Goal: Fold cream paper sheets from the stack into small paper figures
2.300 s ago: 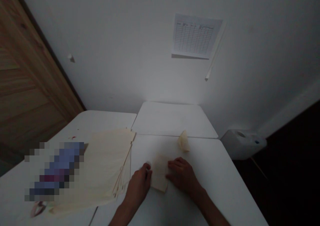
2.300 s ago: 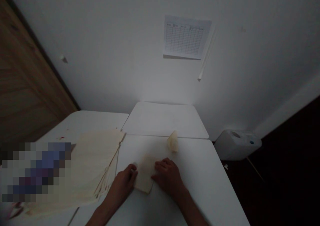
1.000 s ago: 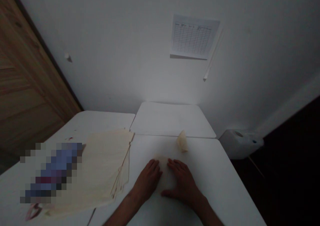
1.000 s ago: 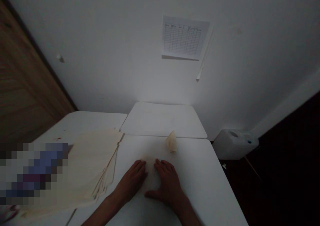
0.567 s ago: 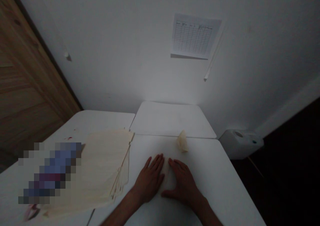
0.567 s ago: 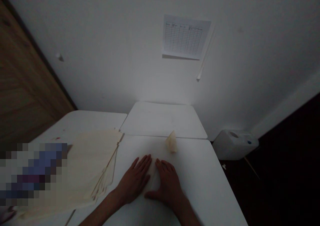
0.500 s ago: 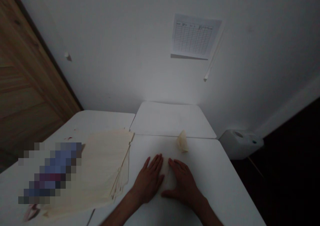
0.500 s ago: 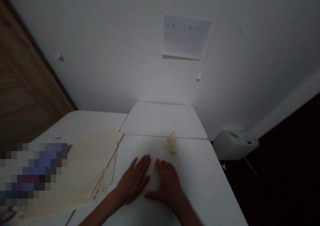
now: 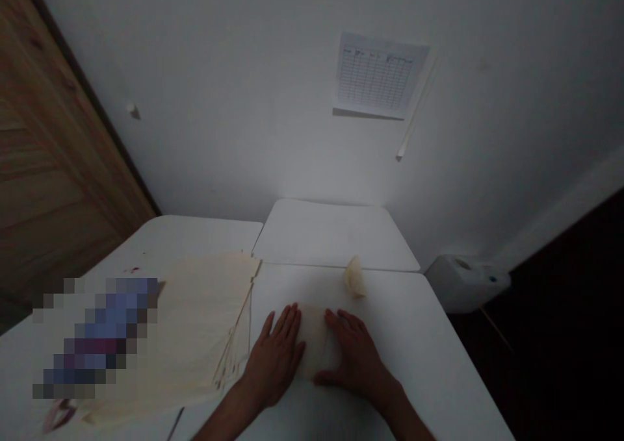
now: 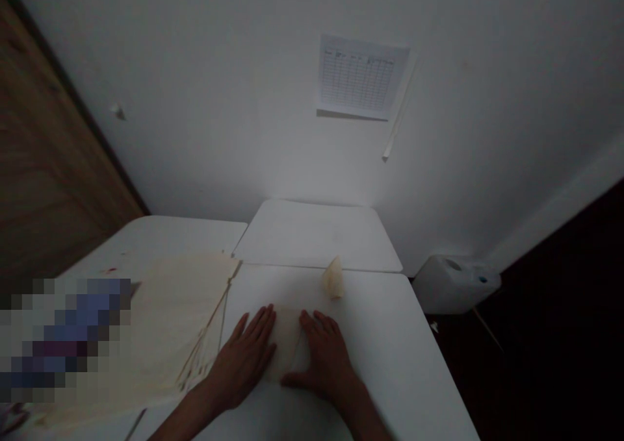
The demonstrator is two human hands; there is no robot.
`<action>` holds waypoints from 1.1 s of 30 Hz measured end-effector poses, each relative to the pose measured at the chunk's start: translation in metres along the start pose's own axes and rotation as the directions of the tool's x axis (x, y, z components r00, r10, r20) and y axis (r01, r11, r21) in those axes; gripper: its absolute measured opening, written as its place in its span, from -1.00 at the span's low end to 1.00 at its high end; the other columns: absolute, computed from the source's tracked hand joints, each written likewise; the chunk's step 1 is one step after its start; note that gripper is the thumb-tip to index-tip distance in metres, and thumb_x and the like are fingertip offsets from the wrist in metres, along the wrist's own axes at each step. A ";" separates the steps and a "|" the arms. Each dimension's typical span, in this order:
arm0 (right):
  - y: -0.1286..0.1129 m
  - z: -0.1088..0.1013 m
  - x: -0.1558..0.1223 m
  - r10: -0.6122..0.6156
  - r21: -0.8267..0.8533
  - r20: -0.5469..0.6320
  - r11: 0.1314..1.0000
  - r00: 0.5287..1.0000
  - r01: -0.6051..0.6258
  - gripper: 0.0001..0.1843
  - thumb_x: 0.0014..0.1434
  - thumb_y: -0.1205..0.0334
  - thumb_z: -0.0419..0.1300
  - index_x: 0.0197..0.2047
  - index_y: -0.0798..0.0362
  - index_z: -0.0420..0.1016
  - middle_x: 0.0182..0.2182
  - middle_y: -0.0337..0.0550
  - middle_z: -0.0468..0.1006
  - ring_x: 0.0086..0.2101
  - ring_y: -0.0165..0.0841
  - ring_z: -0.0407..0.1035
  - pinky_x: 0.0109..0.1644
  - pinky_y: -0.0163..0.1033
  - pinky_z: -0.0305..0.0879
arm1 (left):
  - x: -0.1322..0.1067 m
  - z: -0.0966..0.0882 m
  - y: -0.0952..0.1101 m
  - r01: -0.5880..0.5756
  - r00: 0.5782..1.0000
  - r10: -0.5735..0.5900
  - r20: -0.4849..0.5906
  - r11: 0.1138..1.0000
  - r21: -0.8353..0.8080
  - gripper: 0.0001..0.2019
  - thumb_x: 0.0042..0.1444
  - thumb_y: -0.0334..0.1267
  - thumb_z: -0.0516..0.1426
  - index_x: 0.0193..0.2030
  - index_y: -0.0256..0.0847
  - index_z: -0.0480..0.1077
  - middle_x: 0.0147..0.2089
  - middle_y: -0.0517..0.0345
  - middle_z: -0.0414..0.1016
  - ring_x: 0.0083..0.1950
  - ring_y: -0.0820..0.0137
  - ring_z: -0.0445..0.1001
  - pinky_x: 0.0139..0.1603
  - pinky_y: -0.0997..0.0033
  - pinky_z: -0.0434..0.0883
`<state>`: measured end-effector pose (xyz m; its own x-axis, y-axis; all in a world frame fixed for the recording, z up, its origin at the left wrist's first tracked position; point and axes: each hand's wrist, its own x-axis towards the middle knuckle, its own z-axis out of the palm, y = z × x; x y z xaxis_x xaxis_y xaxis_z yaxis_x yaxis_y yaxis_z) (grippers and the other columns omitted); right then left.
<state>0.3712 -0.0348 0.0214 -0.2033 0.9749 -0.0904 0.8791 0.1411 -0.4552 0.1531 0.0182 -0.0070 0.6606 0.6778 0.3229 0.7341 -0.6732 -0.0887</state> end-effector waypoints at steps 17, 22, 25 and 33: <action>-0.005 -0.008 0.001 0.038 -0.032 0.061 0.999 0.997 -0.037 0.29 -0.26 -0.36 0.34 0.39 0.08 -0.06 0.34 -0.04 0.01 0.31 -0.05 -0.17 0.36 -0.01 -0.28 | 0.010 0.006 0.000 -0.034 0.999 0.034 0.008 0.997 -0.076 -0.44 0.32 -0.07 -0.14 0.38 -0.32 -0.01 0.39 -0.08 0.05 0.40 0.21 -0.01 0.34 0.07 -0.02; -0.001 -0.009 0.004 0.014 -0.016 0.071 1.000 0.997 -0.013 0.31 -0.28 -0.36 0.35 0.40 0.06 -0.09 0.34 -0.02 0.02 0.31 -0.04 -0.19 0.36 0.02 -0.31 | 0.001 0.004 -0.004 -0.011 1.000 0.012 0.016 0.999 -0.042 -0.45 0.31 -0.10 -0.13 0.37 -0.34 0.01 0.39 -0.09 0.05 0.40 0.20 0.00 0.34 0.05 -0.01; 0.002 -0.016 0.010 -0.010 -0.003 0.110 1.000 0.994 0.011 0.34 -0.33 -0.35 0.37 0.39 0.06 -0.08 0.34 0.01 0.02 0.31 -0.03 -0.21 0.36 0.02 -0.31 | -0.002 0.006 0.000 0.031 0.999 -0.030 0.025 0.999 -0.026 -0.45 0.29 -0.12 -0.11 0.35 -0.35 0.06 0.38 -0.11 0.08 0.39 0.14 0.02 0.33 -0.02 0.00; 0.005 -0.026 0.023 -0.091 -0.004 0.155 0.996 0.984 0.092 0.27 -0.27 -0.27 0.36 0.39 0.08 -0.06 0.34 -0.01 0.01 0.31 -0.06 -0.18 0.35 -0.02 -0.26 | 0.008 0.009 0.005 -0.035 0.999 0.035 0.002 0.997 -0.074 -0.49 0.24 -0.36 -0.13 0.34 -0.29 0.07 0.38 -0.04 0.09 0.40 0.23 0.01 0.36 0.04 -0.02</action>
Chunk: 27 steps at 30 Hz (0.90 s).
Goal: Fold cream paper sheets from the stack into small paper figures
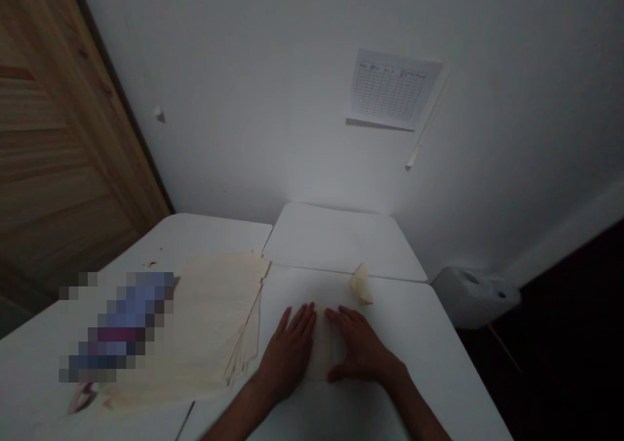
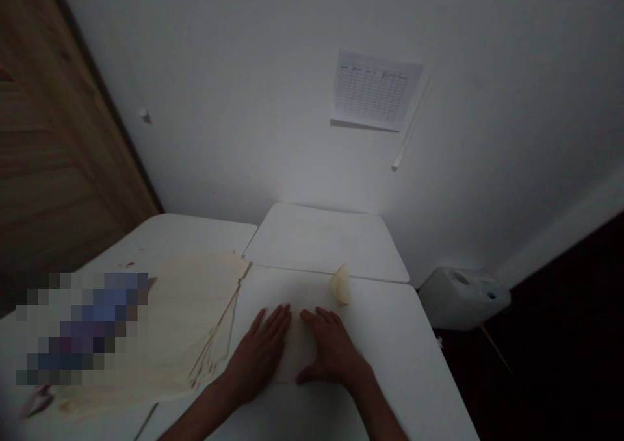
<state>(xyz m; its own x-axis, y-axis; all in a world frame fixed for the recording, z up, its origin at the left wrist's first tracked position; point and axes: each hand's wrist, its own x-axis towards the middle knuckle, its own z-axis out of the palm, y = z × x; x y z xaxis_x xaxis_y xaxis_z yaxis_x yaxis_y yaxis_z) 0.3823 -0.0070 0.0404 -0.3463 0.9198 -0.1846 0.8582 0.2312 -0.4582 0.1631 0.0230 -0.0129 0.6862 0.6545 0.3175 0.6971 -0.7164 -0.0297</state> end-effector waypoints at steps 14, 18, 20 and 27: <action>0.003 0.004 0.006 -0.024 -0.008 -0.014 1.000 1.000 0.024 0.28 -0.35 -0.15 0.43 0.38 0.05 -0.03 0.31 -0.03 0.10 0.28 -0.06 -0.10 0.33 -0.04 -0.21 | 0.003 -0.013 -0.003 -0.066 0.995 0.076 0.059 0.986 -0.156 -0.44 0.19 -0.32 -0.04 0.35 -0.23 0.04 0.39 0.00 0.07 0.37 0.21 0.07 0.33 0.09 0.04; 0.005 0.005 0.007 -0.027 -0.005 -0.024 1.000 0.999 0.027 0.31 -0.38 -0.14 0.44 0.38 0.06 -0.03 0.30 -0.03 0.13 0.28 -0.07 -0.09 0.33 -0.06 -0.21 | 0.009 -0.020 -0.002 -0.064 0.994 0.079 0.075 0.981 -0.182 -0.44 0.09 -0.35 0.01 0.28 -0.24 0.15 0.37 -0.01 0.11 0.33 0.16 0.13 0.28 0.03 0.08; 0.005 0.005 0.007 -0.028 0.001 -0.035 1.000 0.999 0.028 0.32 -0.39 -0.15 0.44 0.38 0.05 -0.03 0.30 -0.03 0.13 0.27 -0.07 -0.08 0.32 -0.06 -0.19 | 0.012 -0.023 0.000 -0.051 0.992 0.071 0.105 0.982 -0.183 -0.45 0.05 -0.35 0.03 0.24 -0.24 0.20 0.36 -0.02 0.13 0.31 0.13 0.15 0.26 0.00 0.10; 0.002 0.003 0.005 -0.030 -0.003 -0.052 1.000 0.998 0.029 0.29 -0.39 -0.17 0.44 0.36 0.05 0.02 0.29 -0.04 0.15 0.26 -0.08 -0.05 0.32 -0.07 -0.18 | 0.013 -0.021 0.004 -0.014 0.993 0.034 0.117 0.986 -0.165 -0.54 0.13 -0.23 0.03 0.19 -0.23 0.24 0.34 -0.06 0.17 0.29 0.13 0.16 0.25 -0.02 0.08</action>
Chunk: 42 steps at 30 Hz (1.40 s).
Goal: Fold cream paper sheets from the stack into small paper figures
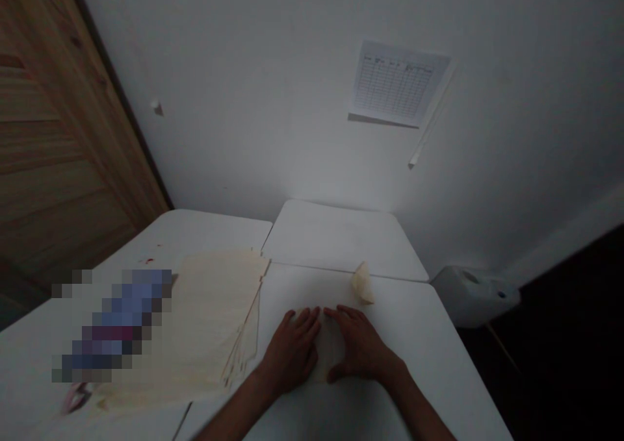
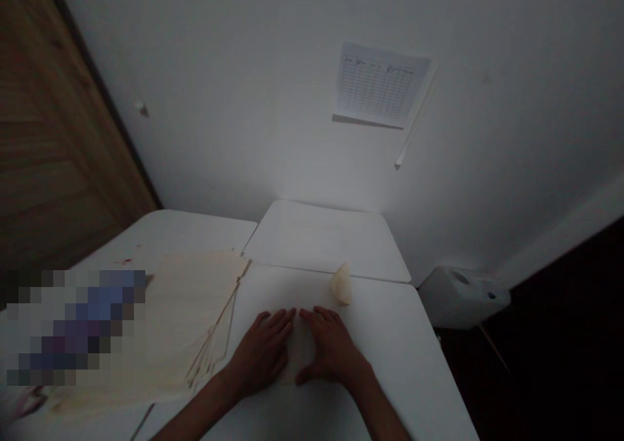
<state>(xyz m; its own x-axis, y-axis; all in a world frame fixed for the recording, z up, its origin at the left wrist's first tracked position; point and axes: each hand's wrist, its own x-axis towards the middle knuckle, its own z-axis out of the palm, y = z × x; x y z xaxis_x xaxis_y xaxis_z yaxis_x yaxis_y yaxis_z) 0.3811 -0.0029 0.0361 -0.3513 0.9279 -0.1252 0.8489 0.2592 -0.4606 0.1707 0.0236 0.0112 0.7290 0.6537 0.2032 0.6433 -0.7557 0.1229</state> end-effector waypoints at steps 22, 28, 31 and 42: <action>-0.010 -0.006 0.023 -0.101 -0.067 0.179 0.991 0.979 0.115 0.33 -0.38 -0.09 0.45 0.39 -0.01 -0.11 0.33 -0.04 0.05 0.30 0.01 -0.16 0.33 0.03 -0.31 | -0.027 0.007 -0.012 0.080 0.992 -0.073 -0.099 0.995 0.064 -0.55 0.28 -0.07 -0.05 0.22 -0.24 0.24 0.36 -0.09 0.12 0.34 0.13 0.12 0.25 0.03 0.11; -0.011 -0.005 0.019 -0.065 -0.117 0.120 0.990 0.991 0.080 0.31 -0.40 -0.13 0.45 0.37 0.01 -0.03 0.29 0.00 0.14 0.27 0.01 -0.08 0.32 0.03 -0.27 | -0.027 0.010 -0.013 0.087 0.989 -0.080 -0.120 0.995 0.052 -0.55 0.27 -0.05 -0.05 0.20 -0.23 0.26 0.37 -0.08 0.12 0.35 0.12 0.11 0.27 0.01 0.09; -0.007 -0.002 0.011 0.001 -0.123 0.080 0.992 0.997 0.009 0.29 -0.37 -0.17 0.43 0.37 0.03 -0.01 0.28 0.03 0.15 0.25 0.02 -0.04 0.31 0.03 -0.24 | -0.026 0.010 -0.013 0.089 0.991 -0.082 -0.109 0.994 0.062 -0.55 0.27 -0.04 -0.05 0.19 -0.23 0.27 0.37 -0.08 0.12 0.35 0.12 0.11 0.26 0.02 0.09; -0.006 -0.005 -0.009 -0.013 -0.051 0.005 0.999 1.000 0.014 0.12 -0.27 -0.10 0.41 0.33 0.02 0.11 0.29 -0.07 0.15 0.23 -0.08 0.02 0.30 -0.07 -0.15 | -0.020 0.005 -0.005 0.170 0.982 -0.156 -0.104 0.974 0.150 -0.57 0.24 -0.03 -0.02 0.05 -0.31 0.37 0.23 -0.22 0.32 0.22 0.02 0.28 0.22 -0.04 0.17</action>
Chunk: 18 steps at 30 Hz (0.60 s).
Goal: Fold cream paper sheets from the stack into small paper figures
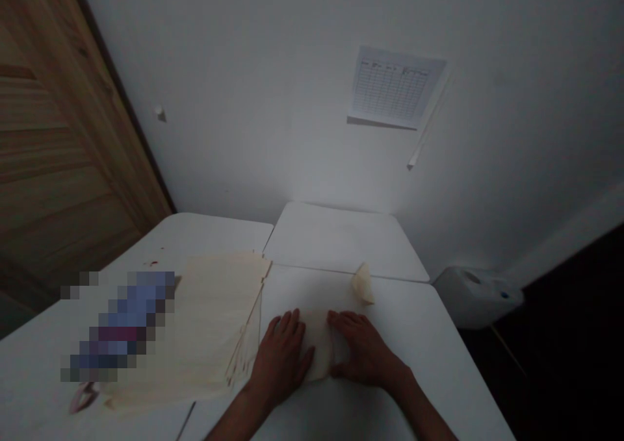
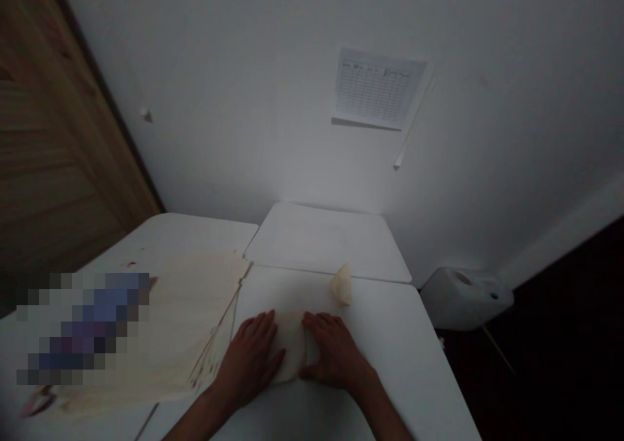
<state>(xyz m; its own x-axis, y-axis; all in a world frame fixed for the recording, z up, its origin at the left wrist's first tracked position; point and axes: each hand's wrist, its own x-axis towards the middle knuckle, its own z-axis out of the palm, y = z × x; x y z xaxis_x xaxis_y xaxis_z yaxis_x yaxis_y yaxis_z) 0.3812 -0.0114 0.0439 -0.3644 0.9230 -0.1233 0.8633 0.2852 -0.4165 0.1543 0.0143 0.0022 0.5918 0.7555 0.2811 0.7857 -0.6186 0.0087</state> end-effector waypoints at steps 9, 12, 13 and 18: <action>-0.007 0.002 0.000 -0.005 -0.066 -0.108 0.998 0.994 -0.002 -0.42 0.16 0.01 0.13 0.23 -0.01 0.27 0.26 -0.13 0.22 0.20 -0.16 0.09 0.28 -0.07 -0.08 | 0.032 0.010 0.003 -0.155 0.983 0.168 0.073 0.976 -0.155 -0.50 0.04 -0.46 0.02 0.18 -0.31 0.26 0.25 -0.09 0.30 0.20 0.14 0.27 0.21 0.11 0.21; -0.011 0.011 0.005 0.011 -0.131 -0.189 0.991 0.982 -0.037 -0.53 0.23 0.17 0.04 0.21 -0.01 0.29 0.21 -0.13 0.30 0.15 -0.17 0.15 0.24 -0.06 -0.01 | 0.034 0.010 -0.001 -0.178 0.975 0.201 0.097 0.962 -0.209 -0.41 0.02 -0.46 0.03 0.26 -0.26 0.18 0.32 -0.01 0.21 0.21 0.12 0.24 0.22 0.05 0.18; -0.012 0.014 0.006 0.011 -0.150 -0.208 0.988 0.978 -0.043 -0.51 0.22 0.20 0.05 0.22 -0.02 0.27 0.21 -0.13 0.30 0.15 -0.17 0.15 0.23 -0.05 0.01 | 0.035 0.010 -0.002 -0.182 0.972 0.210 0.108 0.958 -0.222 -0.39 0.00 -0.46 0.04 0.27 -0.26 0.17 0.34 0.00 0.18 0.22 0.10 0.22 0.22 0.04 0.17; -0.016 0.020 0.000 -0.018 -0.227 -0.250 0.973 0.968 -0.040 -0.49 0.21 0.24 0.05 0.24 -0.07 0.22 0.20 -0.13 0.30 0.14 -0.13 0.15 0.21 0.00 0.02 | 0.036 0.013 -0.002 -0.166 0.973 0.199 0.115 0.955 -0.247 -0.36 -0.01 -0.43 0.05 0.28 -0.24 0.15 0.37 0.02 0.11 0.24 0.07 0.17 0.24 0.02 0.13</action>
<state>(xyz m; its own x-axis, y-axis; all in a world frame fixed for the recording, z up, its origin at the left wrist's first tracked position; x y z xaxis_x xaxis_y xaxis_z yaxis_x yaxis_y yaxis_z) 0.3604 -0.0209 0.0321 -0.2812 0.9529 0.1132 0.9339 0.2989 -0.1963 0.1765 0.0457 0.0004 0.7532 0.6368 0.1649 0.6070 -0.7694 0.1989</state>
